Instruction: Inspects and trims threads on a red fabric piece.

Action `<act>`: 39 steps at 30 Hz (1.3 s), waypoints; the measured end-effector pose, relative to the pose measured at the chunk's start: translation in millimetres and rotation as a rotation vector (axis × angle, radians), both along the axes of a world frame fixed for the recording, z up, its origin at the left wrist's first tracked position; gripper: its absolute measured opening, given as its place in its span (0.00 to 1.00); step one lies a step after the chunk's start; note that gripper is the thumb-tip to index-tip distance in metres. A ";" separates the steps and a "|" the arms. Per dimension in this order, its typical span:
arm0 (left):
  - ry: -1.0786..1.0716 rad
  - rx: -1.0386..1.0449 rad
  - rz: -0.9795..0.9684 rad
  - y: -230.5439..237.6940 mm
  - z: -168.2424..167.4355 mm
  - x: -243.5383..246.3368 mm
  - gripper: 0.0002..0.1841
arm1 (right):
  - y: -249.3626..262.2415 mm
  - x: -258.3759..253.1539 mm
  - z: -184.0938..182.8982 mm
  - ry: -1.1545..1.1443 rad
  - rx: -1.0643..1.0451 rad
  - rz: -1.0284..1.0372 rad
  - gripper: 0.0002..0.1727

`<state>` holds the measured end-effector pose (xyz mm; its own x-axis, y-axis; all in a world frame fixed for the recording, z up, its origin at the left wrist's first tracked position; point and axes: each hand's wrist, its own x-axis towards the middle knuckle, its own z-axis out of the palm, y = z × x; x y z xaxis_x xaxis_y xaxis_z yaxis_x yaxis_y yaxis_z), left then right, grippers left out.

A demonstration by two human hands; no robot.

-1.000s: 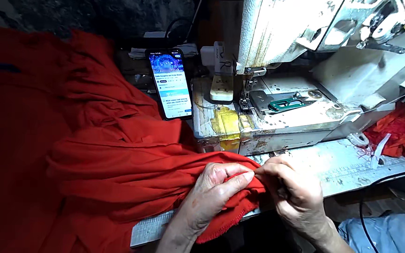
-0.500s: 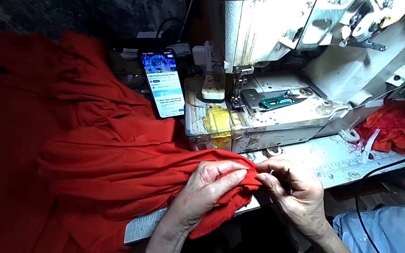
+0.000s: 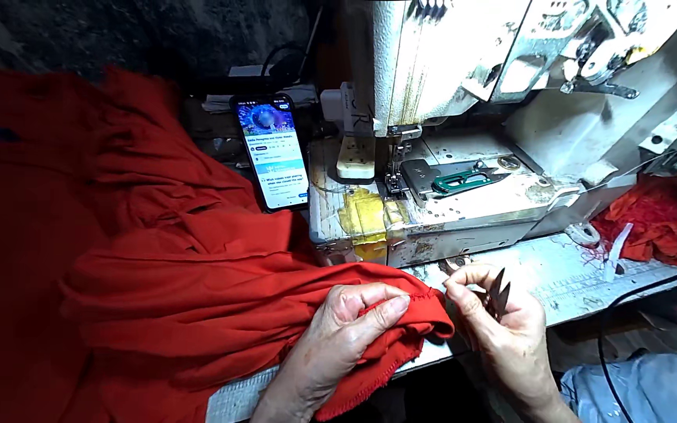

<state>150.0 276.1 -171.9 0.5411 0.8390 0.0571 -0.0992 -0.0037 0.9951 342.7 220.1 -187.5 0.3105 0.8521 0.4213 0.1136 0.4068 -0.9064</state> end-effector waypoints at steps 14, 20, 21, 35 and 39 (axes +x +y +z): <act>-0.009 0.031 0.033 -2.5 -1.7 0.9 0.03 | 15.3 -4.8 11.6 0.243 -0.091 0.023 0.06; -0.025 0.106 0.035 -0.4 -4.7 0.5 0.04 | 1.8 11.5 5.6 -0.147 -0.013 0.003 0.12; -0.029 0.120 0.043 -0.8 -6.4 0.2 0.05 | -1.1 10.8 2.9 -0.191 0.023 -0.003 0.12; -0.045 0.222 -0.007 -0.5 -12.4 -2.1 0.09 | -5.7 0.8 -13.3 -0.348 0.227 0.007 0.05; -0.033 0.267 -0.024 -2.2 -10.5 -0.3 0.14 | 0.7 2.6 -2.7 -0.360 0.201 0.007 0.06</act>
